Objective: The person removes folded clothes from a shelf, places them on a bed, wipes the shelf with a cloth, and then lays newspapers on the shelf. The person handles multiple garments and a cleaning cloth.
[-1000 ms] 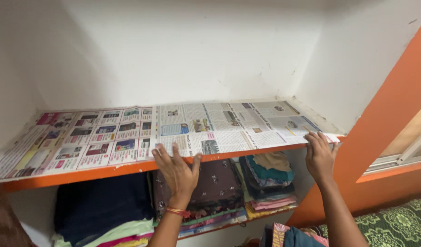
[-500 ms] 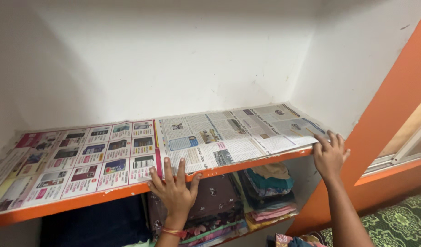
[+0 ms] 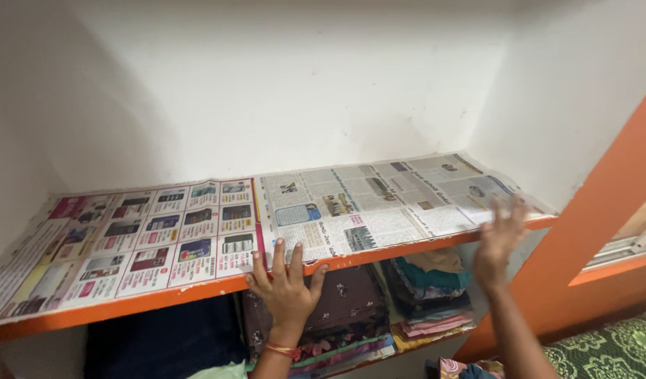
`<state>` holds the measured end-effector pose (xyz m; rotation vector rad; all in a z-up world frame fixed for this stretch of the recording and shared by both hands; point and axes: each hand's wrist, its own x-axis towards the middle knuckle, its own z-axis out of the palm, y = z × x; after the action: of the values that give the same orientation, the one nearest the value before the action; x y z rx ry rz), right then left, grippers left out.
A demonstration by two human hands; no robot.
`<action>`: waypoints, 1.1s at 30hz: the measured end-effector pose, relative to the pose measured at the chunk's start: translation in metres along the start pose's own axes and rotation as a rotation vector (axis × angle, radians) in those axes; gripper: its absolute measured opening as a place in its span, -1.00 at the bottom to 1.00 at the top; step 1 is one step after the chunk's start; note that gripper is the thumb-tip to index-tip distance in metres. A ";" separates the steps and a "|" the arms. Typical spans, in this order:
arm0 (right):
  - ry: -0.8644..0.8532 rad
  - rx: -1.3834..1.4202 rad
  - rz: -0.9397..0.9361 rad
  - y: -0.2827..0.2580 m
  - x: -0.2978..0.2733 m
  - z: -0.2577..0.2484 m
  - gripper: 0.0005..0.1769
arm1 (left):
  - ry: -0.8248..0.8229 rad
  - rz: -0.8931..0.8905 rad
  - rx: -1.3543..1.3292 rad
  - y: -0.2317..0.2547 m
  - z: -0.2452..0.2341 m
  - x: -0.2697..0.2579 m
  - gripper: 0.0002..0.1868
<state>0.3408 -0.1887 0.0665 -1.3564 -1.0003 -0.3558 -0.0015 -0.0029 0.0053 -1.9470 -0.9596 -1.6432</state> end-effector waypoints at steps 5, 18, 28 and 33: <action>-0.161 -0.472 -0.535 -0.054 -0.064 0.079 -0.40 | 0.021 0.031 0.015 -0.004 0.000 -0.005 -0.30; 0.047 -0.544 -0.605 -0.023 -0.081 0.121 -0.44 | 0.020 0.073 0.061 -0.016 0.001 -0.018 -0.27; 0.168 -0.511 -0.609 -0.008 -0.085 0.135 -0.39 | 0.023 0.063 0.008 -0.015 -0.006 -0.014 -0.37; 0.251 -0.504 -0.611 -0.003 -0.084 0.146 -0.42 | -0.016 0.046 -0.024 -0.014 -0.007 -0.019 -0.43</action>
<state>0.2353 -0.0830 -0.0099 -1.3714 -1.1397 -1.2754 -0.0177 -0.0022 -0.0129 -1.9859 -0.8982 -1.6233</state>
